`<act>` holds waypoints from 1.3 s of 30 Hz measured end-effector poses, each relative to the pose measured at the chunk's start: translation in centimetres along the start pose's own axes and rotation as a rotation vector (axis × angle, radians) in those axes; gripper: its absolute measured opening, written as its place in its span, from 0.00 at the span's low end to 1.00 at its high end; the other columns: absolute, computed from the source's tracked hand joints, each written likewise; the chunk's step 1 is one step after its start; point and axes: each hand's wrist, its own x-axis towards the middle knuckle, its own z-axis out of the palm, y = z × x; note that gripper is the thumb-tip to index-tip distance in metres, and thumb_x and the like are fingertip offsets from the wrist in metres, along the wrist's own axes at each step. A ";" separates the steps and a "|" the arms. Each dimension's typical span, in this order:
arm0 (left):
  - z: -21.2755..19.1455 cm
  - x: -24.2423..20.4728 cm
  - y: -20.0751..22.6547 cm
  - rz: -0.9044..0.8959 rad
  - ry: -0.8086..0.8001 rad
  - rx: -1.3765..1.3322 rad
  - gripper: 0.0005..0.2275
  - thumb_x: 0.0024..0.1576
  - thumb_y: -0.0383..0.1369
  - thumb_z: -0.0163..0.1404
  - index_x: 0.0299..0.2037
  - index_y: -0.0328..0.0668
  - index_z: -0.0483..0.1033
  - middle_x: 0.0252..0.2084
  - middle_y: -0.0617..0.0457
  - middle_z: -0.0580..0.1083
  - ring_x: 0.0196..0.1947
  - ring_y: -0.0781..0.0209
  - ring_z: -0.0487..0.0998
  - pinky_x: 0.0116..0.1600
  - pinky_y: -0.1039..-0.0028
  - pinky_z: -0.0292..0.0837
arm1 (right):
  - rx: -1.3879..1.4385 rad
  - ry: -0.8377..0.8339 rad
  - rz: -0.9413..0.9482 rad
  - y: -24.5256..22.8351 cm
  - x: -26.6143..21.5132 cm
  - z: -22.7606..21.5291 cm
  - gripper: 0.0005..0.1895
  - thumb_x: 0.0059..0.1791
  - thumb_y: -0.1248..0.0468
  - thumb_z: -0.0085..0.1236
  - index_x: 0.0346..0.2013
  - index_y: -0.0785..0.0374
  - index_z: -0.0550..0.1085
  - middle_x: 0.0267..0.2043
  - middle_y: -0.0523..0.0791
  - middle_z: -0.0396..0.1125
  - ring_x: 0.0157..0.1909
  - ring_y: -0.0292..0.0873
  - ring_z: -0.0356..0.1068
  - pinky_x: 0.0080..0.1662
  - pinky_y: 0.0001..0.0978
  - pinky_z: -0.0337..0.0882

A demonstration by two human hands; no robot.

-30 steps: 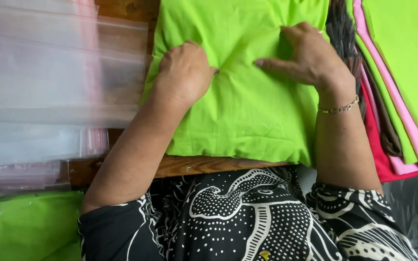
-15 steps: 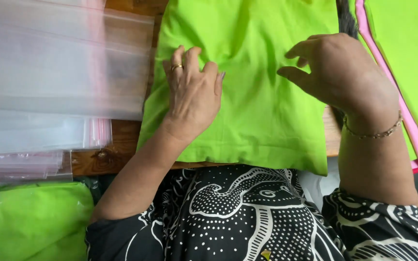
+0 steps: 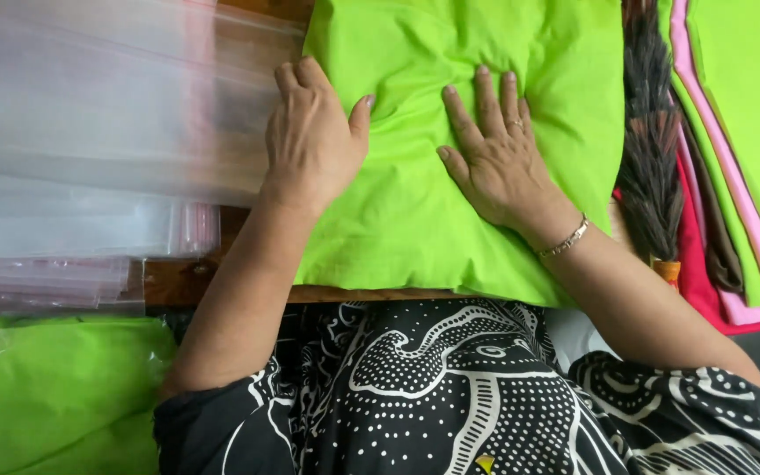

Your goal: The person folds a lime green garment on a wooden table, aligning edges and smoothing the fabric. The person then uses a feather duster to brush the surface of the folded garment.

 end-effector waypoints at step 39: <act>1.9 -3.1 5.4 0.713 0.053 0.205 0.17 0.57 0.49 0.46 0.32 0.45 0.76 0.37 0.49 0.73 0.43 0.50 0.69 0.53 0.57 0.61 | -0.088 0.205 -0.066 5.9 -4.3 -3.2 0.13 0.48 0.58 0.54 0.41 0.64 0.76 0.43 0.50 0.70 0.45 0.52 0.68 0.50 0.50 0.66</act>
